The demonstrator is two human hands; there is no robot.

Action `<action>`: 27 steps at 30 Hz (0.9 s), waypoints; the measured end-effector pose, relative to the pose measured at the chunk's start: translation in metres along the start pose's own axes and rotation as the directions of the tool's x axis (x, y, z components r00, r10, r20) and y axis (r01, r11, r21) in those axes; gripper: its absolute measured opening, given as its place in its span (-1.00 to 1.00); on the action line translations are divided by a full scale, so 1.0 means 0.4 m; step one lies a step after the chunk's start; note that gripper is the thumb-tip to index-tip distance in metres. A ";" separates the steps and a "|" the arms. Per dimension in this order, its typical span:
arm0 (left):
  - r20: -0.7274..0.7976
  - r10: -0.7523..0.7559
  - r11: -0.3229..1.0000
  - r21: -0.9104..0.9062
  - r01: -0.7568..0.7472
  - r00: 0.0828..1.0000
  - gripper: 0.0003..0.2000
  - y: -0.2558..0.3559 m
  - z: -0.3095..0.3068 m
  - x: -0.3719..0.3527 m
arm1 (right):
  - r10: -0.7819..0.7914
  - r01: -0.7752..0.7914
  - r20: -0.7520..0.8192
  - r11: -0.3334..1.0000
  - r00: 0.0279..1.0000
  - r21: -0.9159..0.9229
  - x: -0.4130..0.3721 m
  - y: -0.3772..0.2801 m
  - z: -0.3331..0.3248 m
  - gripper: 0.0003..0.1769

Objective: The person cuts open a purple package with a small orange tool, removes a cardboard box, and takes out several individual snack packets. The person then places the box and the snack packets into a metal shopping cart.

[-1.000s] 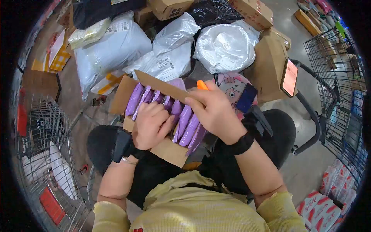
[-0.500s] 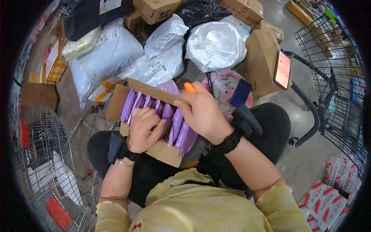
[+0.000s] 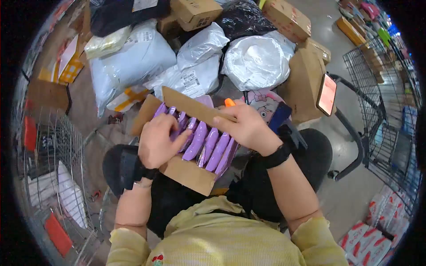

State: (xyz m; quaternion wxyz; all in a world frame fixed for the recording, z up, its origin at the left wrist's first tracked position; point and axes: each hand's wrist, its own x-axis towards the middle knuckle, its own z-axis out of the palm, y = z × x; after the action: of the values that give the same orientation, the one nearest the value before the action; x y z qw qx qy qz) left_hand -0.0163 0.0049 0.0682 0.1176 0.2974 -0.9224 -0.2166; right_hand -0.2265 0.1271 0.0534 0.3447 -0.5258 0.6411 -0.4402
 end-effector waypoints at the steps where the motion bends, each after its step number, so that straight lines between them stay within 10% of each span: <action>1: 0.002 0.064 0.993 0.095 -0.064 0.998 -0.77 0.013 -0.007 -0.008 | -0.020 0.021 0.013 0.997 1.000 -0.069 0.004 -0.011 -0.010 -0.80; 9: 0.023 0.048 0.904 0.425 -0.053 0.999 -0.80 0.047 0.021 -0.032 | 0.213 -0.138 0.074 0.825 0.974 -0.549 0.080 -0.093 0.048 -0.70; 17: 0.092 0.308 0.947 0.067 -0.315 0.947 -0.76 -0.053 0.033 -0.015 | -0.125 0.117 0.037 0.720 0.991 -0.684 0.040 -0.074 0.076 -0.79; 27: -0.135 0.379 0.918 -0.072 -0.390 0.916 -0.77 -0.073 0.070 -0.006 | 0.059 0.005 0.070 0.727 0.996 -0.687 0.063 -0.072 0.049 -0.75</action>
State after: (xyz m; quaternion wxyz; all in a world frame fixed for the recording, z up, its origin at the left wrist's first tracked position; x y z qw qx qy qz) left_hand -0.0094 -0.0057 0.0298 0.2268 0.1166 -0.9426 -0.2158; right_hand -0.2035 0.0970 0.0732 0.1601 -0.6252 0.7502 -0.1440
